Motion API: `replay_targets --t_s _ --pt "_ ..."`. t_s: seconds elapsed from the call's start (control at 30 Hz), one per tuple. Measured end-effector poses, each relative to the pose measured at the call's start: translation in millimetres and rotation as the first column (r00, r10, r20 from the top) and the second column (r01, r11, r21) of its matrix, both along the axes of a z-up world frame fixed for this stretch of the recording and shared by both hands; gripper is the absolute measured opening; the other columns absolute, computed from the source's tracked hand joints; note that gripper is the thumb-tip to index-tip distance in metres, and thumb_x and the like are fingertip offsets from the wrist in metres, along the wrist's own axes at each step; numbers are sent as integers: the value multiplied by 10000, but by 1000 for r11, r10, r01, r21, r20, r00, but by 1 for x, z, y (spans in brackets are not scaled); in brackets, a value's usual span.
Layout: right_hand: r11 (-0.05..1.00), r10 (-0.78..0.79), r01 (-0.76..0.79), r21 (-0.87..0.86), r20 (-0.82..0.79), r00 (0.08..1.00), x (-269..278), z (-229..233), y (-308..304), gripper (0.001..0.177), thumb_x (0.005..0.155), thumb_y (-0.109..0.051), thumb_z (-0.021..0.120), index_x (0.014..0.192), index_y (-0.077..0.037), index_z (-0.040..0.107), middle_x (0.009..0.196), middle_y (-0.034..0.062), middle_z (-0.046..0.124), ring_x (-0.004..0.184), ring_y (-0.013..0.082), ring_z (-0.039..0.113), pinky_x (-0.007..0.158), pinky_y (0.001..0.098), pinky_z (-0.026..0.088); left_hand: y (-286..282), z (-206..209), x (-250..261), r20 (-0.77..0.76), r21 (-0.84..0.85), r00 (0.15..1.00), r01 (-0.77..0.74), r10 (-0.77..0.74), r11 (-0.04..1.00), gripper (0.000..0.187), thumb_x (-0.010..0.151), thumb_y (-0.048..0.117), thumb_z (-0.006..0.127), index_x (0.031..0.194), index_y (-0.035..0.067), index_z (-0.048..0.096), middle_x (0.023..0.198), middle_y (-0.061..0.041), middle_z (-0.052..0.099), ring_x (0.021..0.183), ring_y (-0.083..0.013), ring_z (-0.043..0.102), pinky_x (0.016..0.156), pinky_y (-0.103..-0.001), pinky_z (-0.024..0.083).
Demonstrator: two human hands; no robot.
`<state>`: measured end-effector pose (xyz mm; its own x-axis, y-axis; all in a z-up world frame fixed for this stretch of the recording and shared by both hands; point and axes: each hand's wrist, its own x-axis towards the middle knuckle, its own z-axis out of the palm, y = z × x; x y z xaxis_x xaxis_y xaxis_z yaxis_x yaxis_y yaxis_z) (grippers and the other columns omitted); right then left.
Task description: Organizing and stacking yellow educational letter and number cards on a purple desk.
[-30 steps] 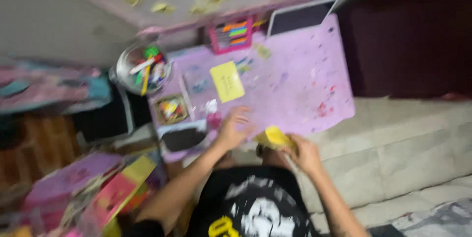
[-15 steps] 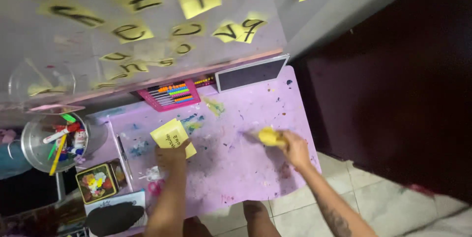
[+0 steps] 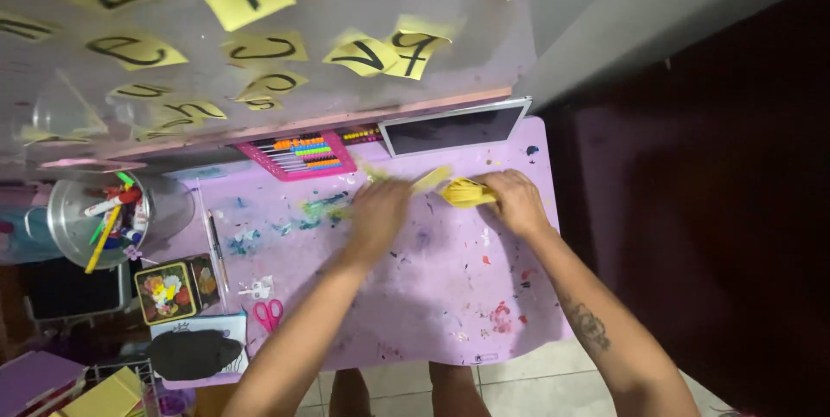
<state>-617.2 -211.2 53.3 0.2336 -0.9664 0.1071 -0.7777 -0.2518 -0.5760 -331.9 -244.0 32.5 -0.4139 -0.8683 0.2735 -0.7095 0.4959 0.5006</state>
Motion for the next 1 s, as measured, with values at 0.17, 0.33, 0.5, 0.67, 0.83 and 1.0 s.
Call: replay_targets --t_s 0.17,0.33,0.5,0.67,0.83,1.0 --pt "999 -22 21 -26 -66 998 4 -29 -12 420 710 -130 783 1120 -94 700 1068 125 740 1006 343 686 941 452 504 -63 -46 -84 175 30 970 164 -167 986 248 828 109 605 1059 122 696 988 -59 714 973 -250 681 891 -418 492" --pt "970 -241 231 -71 -225 944 11 -32 -20 499 734 -237 856 1168 -80 665 1103 122 694 1102 339 631 1021 470 461 -51 -29 -88 147 -16 979 142 -138 990 269 909 118 562 1156 82 662 1115 -126 683 1099 -291 647 976 -427 491" --pt "790 -607 610 59 -61 792 39 -28 -18 930 634 -309 927 1404 -58 471 1318 166 536 1237 395 525 1028 469 445 -14 10 -52 22 139 998 52 -55 989 348 882 69 604 1218 40 688 1082 -185 654 1079 -377 613 920 -503 461" --pt "542 -830 773 331 67 553 60 -35 -29 1069 657 -255 919 1506 -50 302 1421 192 466 1308 379 495 1085 462 409 70 -4 -14 -172 94 977 142 -124 985 158 869 100 626 984 24 704 1061 -186 673 1038 -397 609 929 -506 477" --pt "515 -846 784 346 54 531 68 -33 8 1057 676 -128 897 1541 -101 290 1473 179 474 1365 399 447 1118 465 388 156 -30 47 -145 296 980 173 -135 939 127 843 138 674 945 93 736 960 -119 689 950 -367 630 883 -489 491" --pt "531 -837 753 389 102 538 90 -24 117 1049 616 -73 886 1504 -85 327 1484 187 463 1380 374 432 1157 428 360 171 37 65 -210 427 939 339 -272 838 106 899 116 660 956 70 737 946 -125 713 936 -335 653 857 -435 510"
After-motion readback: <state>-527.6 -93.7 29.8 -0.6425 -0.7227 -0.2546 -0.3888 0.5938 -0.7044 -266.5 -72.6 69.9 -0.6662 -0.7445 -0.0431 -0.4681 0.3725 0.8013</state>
